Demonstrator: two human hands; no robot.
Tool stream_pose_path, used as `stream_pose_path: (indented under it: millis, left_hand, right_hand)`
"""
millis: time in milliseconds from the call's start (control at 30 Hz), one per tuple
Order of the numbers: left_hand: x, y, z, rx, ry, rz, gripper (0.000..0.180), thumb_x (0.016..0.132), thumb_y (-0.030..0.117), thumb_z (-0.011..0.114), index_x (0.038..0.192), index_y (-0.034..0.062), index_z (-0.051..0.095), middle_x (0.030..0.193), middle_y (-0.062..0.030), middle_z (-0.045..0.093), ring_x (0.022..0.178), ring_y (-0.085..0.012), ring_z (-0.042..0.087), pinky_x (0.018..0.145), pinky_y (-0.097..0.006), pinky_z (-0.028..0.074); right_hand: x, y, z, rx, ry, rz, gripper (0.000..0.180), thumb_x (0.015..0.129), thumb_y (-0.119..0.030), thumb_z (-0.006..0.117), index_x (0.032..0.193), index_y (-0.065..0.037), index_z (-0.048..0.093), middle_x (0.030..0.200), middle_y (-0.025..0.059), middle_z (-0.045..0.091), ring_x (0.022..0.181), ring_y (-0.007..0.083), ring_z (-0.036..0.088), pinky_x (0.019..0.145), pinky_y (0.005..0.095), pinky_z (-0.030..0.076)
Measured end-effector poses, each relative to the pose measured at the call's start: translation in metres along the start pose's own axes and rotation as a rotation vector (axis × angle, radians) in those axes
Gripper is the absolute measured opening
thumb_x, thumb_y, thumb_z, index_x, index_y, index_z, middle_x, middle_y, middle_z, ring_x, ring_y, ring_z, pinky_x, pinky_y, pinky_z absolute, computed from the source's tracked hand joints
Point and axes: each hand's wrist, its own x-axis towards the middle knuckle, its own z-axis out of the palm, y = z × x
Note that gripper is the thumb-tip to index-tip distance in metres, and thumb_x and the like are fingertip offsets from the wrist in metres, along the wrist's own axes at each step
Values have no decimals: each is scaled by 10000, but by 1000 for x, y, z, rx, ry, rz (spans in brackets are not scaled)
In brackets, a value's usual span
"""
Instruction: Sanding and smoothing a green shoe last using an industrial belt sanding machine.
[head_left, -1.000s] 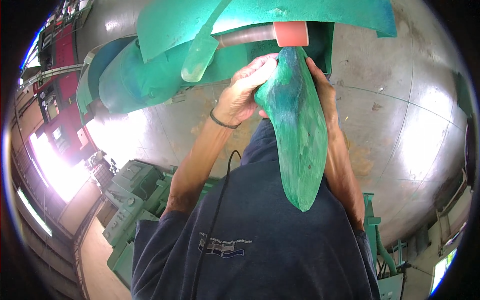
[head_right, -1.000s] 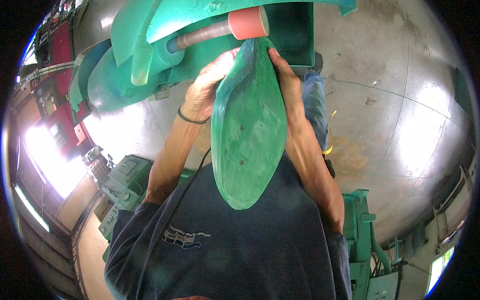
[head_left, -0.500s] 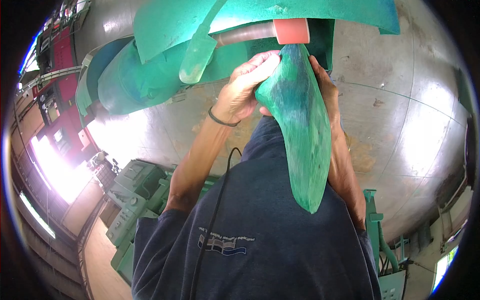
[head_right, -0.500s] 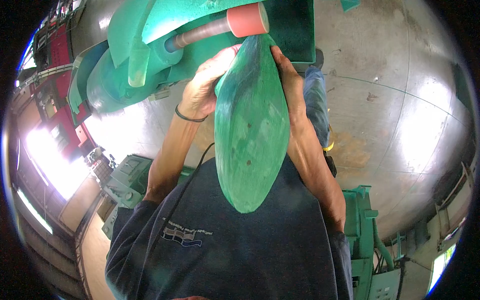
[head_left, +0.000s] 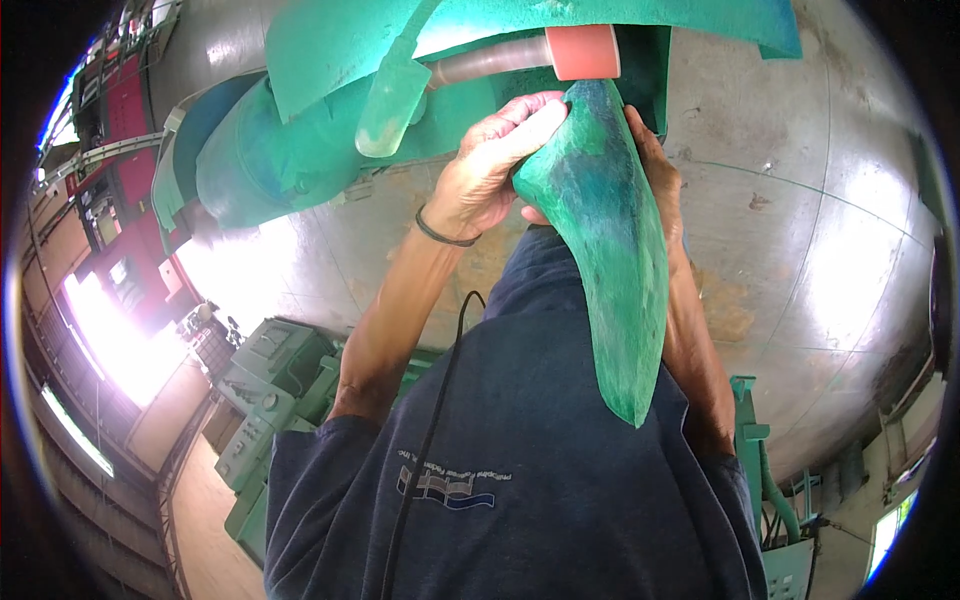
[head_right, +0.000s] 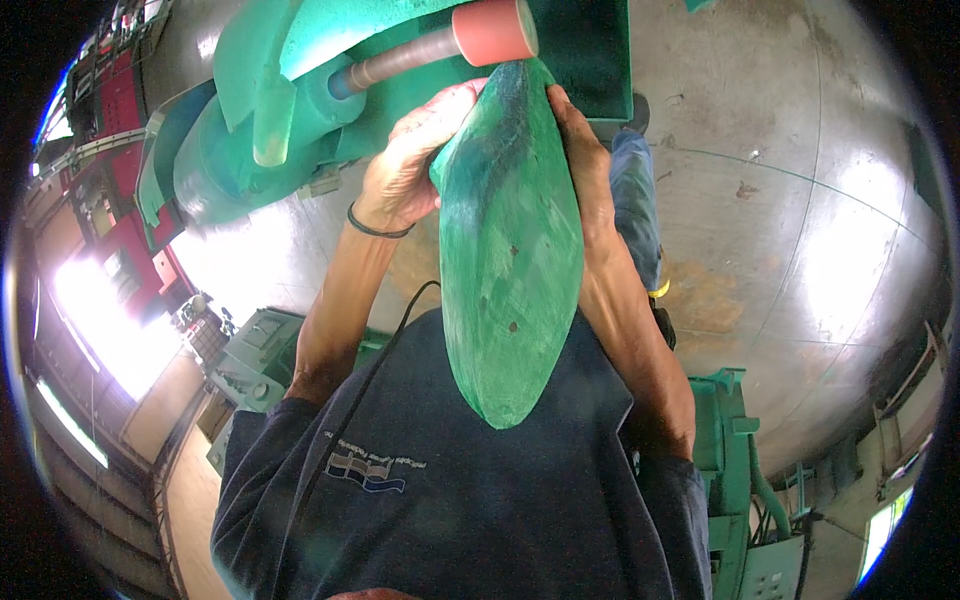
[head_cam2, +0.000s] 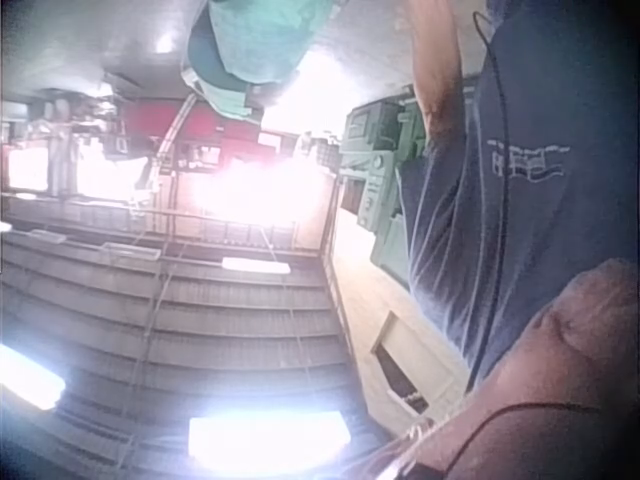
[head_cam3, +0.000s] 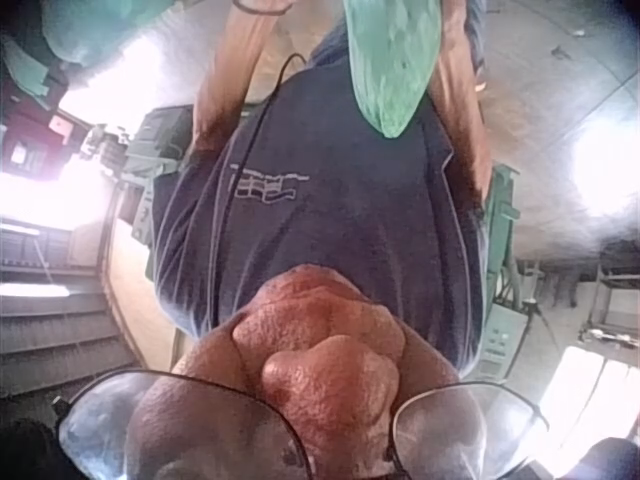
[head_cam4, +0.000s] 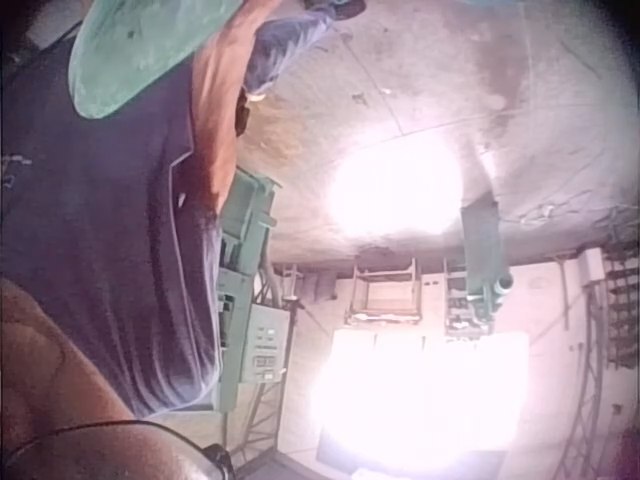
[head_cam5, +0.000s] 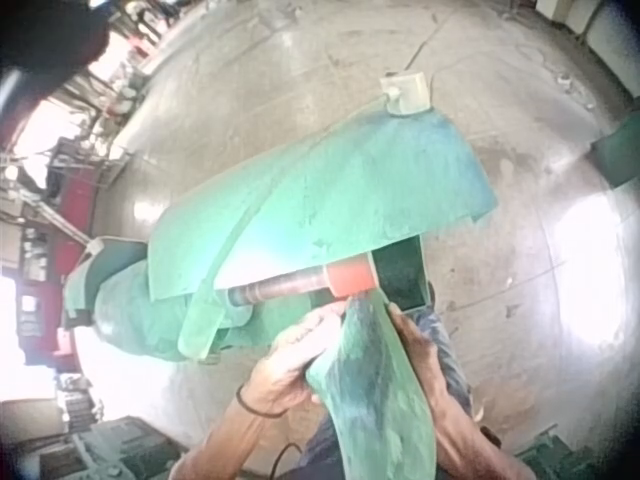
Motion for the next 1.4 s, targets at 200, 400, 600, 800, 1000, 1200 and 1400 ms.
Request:
stream_pose_path:
  millis: [200,400,600,800,1000,1200,1400]
  left_hand:
    - [-7,2,6,49,17,17,503,994,253,675,1381,-27,517,1229,-64,628,1100,-112,610,918,-268,510]
    - [-9,7,11,137,67,-15,510,981,261,692,1355,-46,529,1210,-73,633,1095,-120,608,928,-270,499]
    - [6,7,1,137,59,-35,492,972,290,708,1307,-38,561,1176,-65,642,1073,-119,613,926,-264,496]
    - [4,11,3,160,69,-51,510,963,281,722,1318,-42,551,1182,-73,642,1073,-119,616,917,-270,507]
    - [-3,10,5,149,64,-46,541,971,246,712,1372,-55,509,1231,-91,628,1103,-124,613,924,-268,507]
    - [-8,5,4,171,41,7,526,978,231,699,1379,-47,503,1237,-91,624,1104,-128,614,925,-267,509]
    - [-2,1,-4,100,37,-4,509,984,221,686,1376,-48,503,1221,-83,630,1092,-125,620,933,-264,509]
  right_hand:
    - [-5,-2,0,-63,19,63,513,1076,-449,342,1413,-81,464,1278,165,622,1091,317,674,798,644,616]
    - [-9,-5,5,21,52,108,507,1067,-445,393,1405,-86,511,1274,168,639,1094,355,679,810,711,567]
    - [20,3,-16,100,-109,-25,323,1096,-321,390,1197,-94,597,1052,28,667,894,156,661,799,308,574]
    - [23,0,-24,248,-188,170,510,1068,-449,386,1397,-83,521,1257,211,638,1044,432,679,760,746,562]
    - [-1,-4,-2,189,-203,115,548,1049,-458,458,1427,-61,468,1265,177,636,1078,356,677,844,664,578]
    - [-11,4,-3,48,-304,-54,635,976,-372,654,1420,11,408,1288,108,622,1182,202,614,1010,383,559]
    - [3,-1,-11,22,-151,75,589,1015,-445,565,1387,-3,455,1210,141,656,1073,240,676,924,470,607]
